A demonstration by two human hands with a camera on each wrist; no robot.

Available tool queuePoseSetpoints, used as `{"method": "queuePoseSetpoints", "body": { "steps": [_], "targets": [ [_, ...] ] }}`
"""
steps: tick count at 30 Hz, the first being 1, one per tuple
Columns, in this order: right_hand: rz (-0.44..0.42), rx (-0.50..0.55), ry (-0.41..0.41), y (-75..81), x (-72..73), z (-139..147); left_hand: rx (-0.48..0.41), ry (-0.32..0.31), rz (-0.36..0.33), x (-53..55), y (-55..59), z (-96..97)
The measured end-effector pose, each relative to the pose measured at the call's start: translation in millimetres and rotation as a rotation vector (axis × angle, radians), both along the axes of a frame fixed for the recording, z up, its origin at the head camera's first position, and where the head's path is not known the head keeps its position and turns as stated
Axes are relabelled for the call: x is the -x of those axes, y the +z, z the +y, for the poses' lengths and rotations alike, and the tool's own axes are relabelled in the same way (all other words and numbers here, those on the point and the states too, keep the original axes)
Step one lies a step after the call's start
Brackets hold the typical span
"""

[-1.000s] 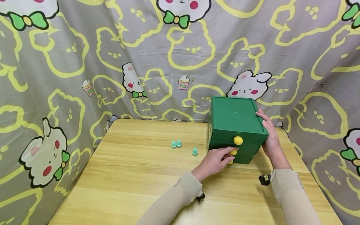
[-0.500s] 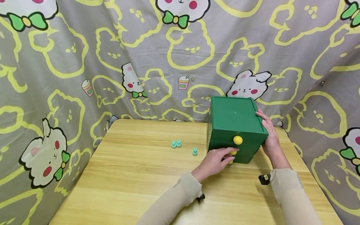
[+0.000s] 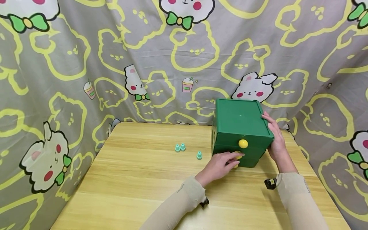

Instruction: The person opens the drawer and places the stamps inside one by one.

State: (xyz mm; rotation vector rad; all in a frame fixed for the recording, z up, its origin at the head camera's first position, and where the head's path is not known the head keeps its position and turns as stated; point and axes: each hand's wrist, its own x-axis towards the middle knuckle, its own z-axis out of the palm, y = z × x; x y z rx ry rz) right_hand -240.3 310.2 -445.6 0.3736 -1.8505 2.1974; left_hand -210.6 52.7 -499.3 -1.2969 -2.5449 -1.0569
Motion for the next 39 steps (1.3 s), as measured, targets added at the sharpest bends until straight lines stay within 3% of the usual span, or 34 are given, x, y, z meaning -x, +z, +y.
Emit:
{"method": "queuePoseSetpoints", "body": {
  "steps": [7, 24, 31, 39],
  "targets": [
    [-0.003, -0.005, -0.006, 0.2, 0.2, 0, 0.037, -0.06, -0.02, -2.9, -4.0, -4.0],
    [-0.004, 0.014, 0.0, -0.1, 1.0, 0, 0.122, 0.024, -0.212, -4.7, -23.2, -5.2],
    [-0.003, 0.016, 0.006, -1.7, 0.9, 0, 0.074, 0.049, -0.262, -3.3, -31.3, 0.7],
    [0.0, 0.022, 0.001, -1.5, 1.8, 0, -0.028, 0.158, -0.219, -1.9, -38.3, 10.9]
  ]
}}
